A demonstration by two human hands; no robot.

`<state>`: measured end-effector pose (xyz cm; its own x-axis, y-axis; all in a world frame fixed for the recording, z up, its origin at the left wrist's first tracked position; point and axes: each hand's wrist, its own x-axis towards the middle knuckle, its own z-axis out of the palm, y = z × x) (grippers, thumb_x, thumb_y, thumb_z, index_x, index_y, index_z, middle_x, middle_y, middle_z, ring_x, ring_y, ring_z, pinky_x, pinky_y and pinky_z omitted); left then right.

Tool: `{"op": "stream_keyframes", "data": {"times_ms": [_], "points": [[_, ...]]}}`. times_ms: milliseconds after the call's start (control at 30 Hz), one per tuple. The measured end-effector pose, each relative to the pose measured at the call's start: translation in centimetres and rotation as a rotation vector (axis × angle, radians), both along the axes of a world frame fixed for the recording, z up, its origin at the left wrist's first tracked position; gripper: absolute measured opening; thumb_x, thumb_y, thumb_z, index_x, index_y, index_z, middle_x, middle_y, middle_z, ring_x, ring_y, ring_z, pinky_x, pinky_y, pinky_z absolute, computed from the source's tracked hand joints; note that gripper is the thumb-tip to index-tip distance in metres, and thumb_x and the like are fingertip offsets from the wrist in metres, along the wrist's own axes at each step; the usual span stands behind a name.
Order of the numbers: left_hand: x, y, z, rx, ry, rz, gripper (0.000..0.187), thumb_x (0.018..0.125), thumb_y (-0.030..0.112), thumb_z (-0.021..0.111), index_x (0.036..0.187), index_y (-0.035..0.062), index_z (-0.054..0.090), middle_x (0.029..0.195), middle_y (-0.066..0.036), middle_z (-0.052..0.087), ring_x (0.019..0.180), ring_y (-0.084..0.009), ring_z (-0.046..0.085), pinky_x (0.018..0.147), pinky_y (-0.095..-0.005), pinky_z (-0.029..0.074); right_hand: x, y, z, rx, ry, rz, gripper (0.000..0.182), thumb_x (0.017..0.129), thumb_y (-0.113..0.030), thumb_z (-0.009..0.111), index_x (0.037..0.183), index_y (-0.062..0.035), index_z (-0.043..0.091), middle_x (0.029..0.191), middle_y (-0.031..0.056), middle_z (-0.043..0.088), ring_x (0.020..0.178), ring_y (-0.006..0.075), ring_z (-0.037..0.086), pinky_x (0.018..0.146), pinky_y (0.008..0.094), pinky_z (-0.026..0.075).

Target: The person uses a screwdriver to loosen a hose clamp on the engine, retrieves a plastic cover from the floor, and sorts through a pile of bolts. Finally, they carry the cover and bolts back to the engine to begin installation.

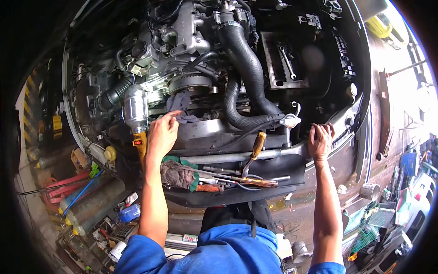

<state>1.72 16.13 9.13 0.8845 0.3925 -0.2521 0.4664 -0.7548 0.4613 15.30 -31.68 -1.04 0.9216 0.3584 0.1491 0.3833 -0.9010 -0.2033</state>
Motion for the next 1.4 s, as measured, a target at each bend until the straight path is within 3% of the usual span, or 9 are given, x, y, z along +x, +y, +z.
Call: {"op": "stream_keyframes", "data": {"times_ms": [133, 267, 433, 600, 700, 800, 967, 1100, 1400], "points": [[-3.6, 0.1, 2.0, -0.196, -0.15, 0.194, 0.027, 0.103, 0.01, 0.055, 0.124, 0.0032, 0.071, 0.091, -0.011, 0.077, 0.069, -0.008, 0.062, 0.064, -0.0282, 0.051, 0.0, 0.0, -0.1, -0.01, 0.005, -0.004, 0.02, 0.096, -0.019, 0.058, 0.101, -0.009, 0.074, 0.093, 0.0066, 0.072, 0.103, 0.0237, 0.064, 0.116, 0.044, 0.032], [-6.7, -0.8, 6.8, -0.231, -0.176, 0.18, 0.026, 0.104, 0.008, 0.055, 0.123, 0.002, 0.072, 0.074, 0.004, 0.053, 0.064, -0.0008, 0.04, 0.056, -0.0203, 0.032, -0.1, 0.1, 0.1, -0.011, 0.004, -0.01, 0.02, 0.097, -0.02, 0.058, 0.1, -0.0094, 0.074, 0.093, 0.0065, 0.072, 0.104, 0.0237, 0.064, 0.116, 0.0435, 0.031], [-11.8, -0.1, 10.9, -0.646, -0.205, 0.107, 0.027, 0.097, 0.001, 0.056, 0.118, -0.0032, 0.073, 0.083, 0.002, 0.071, 0.057, 0.0031, 0.039, 0.051, -0.0195, 0.027, -0.1, -0.1, -0.2, -0.019, -0.007, -0.007, 0.02, 0.097, -0.021, 0.058, 0.099, -0.0092, 0.075, 0.094, 0.0068, 0.072, 0.105, 0.0237, 0.064, 0.116, 0.0433, 0.031], [-15.9, -1.3, 5.2, -0.726, -0.003, 0.006, 0.022, 0.099, 0.011, 0.066, 0.117, 0.0034, 0.075, 0.102, -0.014, 0.078, 0.081, -0.0154, 0.074, 0.075, -0.0294, 0.057, -0.1, -0.2, -0.5, -0.037, -0.014, -0.006, 0.022, 0.097, -0.023, 0.058, 0.098, -0.0092, 0.075, 0.095, 0.0069, 0.072, 0.106, 0.0231, 0.064, 0.116, 0.0438, 0.031], [-16.6, -1.9, 4.2, -0.3, 0.161, -0.067, 0.031, 0.099, 0.013, 0.067, 0.129, 0.008, 0.07, 0.082, -0.013, 0.075, 0.069, -0.0147, 0.071, 0.063, -0.0311, 0.054, -0.1, -0.3, -0.7, -0.048, -0.018, -0.003, 0.023, 0.097, -0.023, 0.057, 0.097, -0.0088, 0.075, 0.095, 0.0071, 0.072, 0.105, 0.0236, 0.064, 0.116, 0.0439, 0.031], [-15.9, -1.4, 4.6, -0.38, 0.01, 0.239, 0.027, 0.1, 0.013, 0.066, 0.126, 0.0073, 0.071, 0.069, -0.009, 0.069, 0.056, -0.0159, 0.065, 0.056, -0.0316, 0.05, 0.0, -0.3, -0.7, -0.047, -0.014, 0.006, 0.023, 0.097, -0.023, 0.057, 0.098, -0.0088, 0.075, 0.096, 0.0074, 0.073, 0.105, 0.0237, 0.064, 0.116, 0.0435, 0.03], [-14.1, 1.2, 2.6, 0.293, -0.372, 0.311, 0.051, 0.096, 0.022, 0.071, 0.142, 0.0069, 0.053, 0.126, -0.021, 0.058, 0.119, -0.0378, 0.058, 0.096, -0.0469, 0.05, 0.0, -0.6, -1.2, -0.06, -0.018, -0.002, 0.022, 0.097, -0.022, 0.057, 0.099, -0.0091, 0.075, 0.097, 0.0077, 0.073, 0.104, 0.0244, 0.065, 0.117, 0.0434, 0.029], [-13.3, 2.3, -0.4, 0.17, -0.291, 0.396, 0.086, 0.088, 0.037, 0.08, 0.156, 0.0109, 0.035, 0.141, -0.025, 0.051, 0.13, -0.0442, 0.05, 0.106, -0.0493, 0.044, 0.0, -0.5, -1.1, -0.067, -0.022, 0.011, 0.022, 0.097, -0.023, 0.058, 0.098, -0.0097, 0.074, 0.096, 0.0075, 0.073, 0.103, 0.025, 0.064, 0.116, 0.0433, 0.029], [-15.0, 6.4, -1.4, 0.103, -0.339, 0.577, 0.059, 0.092, 0.04, 0.075, 0.134, 0.0009, 0.061, 0.105, -0.025, 0.073, 0.098, -0.0403, 0.073, 0.084, -0.0456, 0.057, 0.1, -0.7, -1.4, -0.108, -0.035, 0.022, 0.022, 0.097, -0.023, 0.056, 0.097, -0.0089, 0.074, 0.097, 0.0079, 0.073, 0.104, 0.0262, 0.063, 0.115, 0.0441, 0.031]]}}
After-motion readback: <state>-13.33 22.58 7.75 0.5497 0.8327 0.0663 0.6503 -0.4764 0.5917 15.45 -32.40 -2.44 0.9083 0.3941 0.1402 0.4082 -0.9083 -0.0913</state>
